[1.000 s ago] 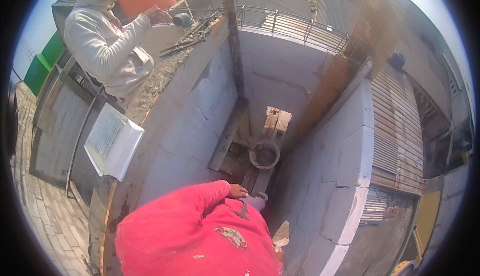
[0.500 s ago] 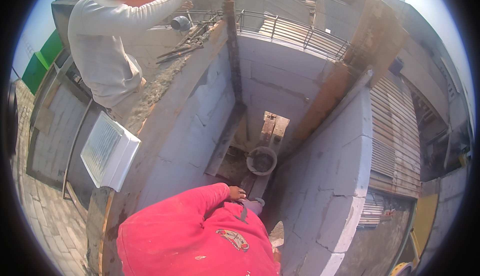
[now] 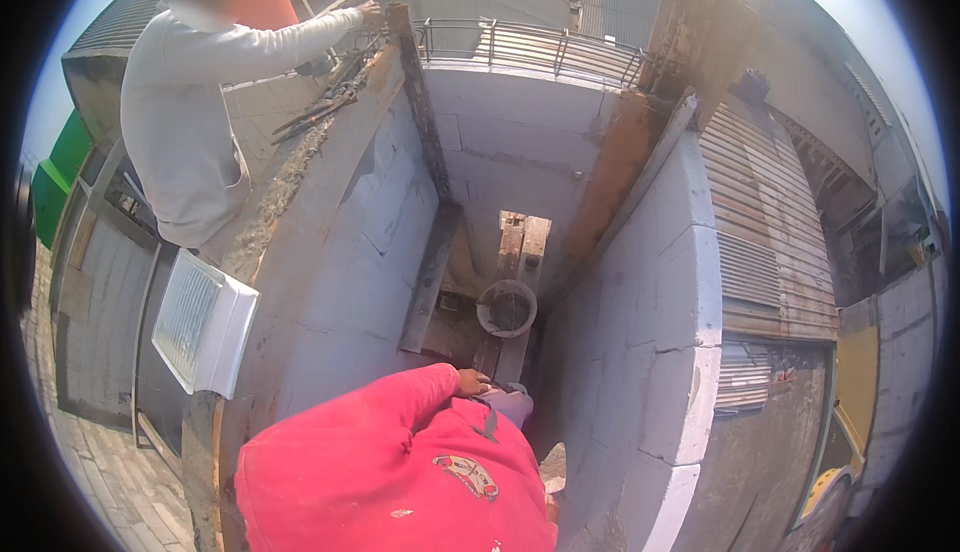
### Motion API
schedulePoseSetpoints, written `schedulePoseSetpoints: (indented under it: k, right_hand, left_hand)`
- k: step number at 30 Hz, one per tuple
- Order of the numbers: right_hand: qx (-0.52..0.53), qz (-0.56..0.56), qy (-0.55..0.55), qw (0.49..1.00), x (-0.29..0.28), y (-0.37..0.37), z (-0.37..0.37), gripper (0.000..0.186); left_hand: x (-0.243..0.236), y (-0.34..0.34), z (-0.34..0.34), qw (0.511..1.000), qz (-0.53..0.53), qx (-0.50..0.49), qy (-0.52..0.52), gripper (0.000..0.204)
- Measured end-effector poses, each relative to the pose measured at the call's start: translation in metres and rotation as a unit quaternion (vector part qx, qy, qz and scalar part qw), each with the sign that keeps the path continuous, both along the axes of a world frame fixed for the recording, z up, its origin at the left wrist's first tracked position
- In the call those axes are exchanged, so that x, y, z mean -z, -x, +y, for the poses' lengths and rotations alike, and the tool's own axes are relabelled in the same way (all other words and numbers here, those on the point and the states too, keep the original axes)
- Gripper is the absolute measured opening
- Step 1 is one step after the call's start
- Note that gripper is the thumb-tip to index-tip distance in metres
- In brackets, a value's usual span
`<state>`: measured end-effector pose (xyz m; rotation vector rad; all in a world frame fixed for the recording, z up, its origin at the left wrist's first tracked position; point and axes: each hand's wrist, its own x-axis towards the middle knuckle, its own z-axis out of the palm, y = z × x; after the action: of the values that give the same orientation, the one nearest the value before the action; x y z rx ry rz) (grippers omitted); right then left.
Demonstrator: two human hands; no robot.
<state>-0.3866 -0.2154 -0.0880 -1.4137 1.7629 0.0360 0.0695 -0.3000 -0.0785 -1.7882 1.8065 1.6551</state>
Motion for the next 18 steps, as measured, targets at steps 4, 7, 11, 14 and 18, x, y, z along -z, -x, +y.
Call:
schedulePoseSetpoints:
  k: [4,7,11,14,18]
  right_hand:
    - [0.103,-0.018,-0.005,0.995,0.009,-0.012,0.087,0.056]
    - [0.256,-0.084,-0.053,0.961,0.001,-0.064,0.107,0.046]
    - [0.603,-0.101,-0.037,0.790,0.023,-0.095,0.179,0.043]
    - [0.707,0.059,-0.040,0.704,0.014,-0.159,0.179,0.051]
    - [0.796,-0.053,-0.133,0.588,0.073,-0.275,0.269,0.054]
  left_hand:
    - [0.067,0.008,-0.037,0.991,0.032,0.132,0.020,0.054]
    - [0.111,-0.023,-0.095,0.985,0.099,0.141,0.003,0.054]
    - [0.120,0.030,-0.210,0.906,0.188,0.378,-0.040,0.044]
    - [0.062,0.051,-0.278,0.859,0.004,0.511,-0.016,0.046]
    - [0.022,0.167,-0.249,0.724,-0.115,0.680,-0.011,0.049]
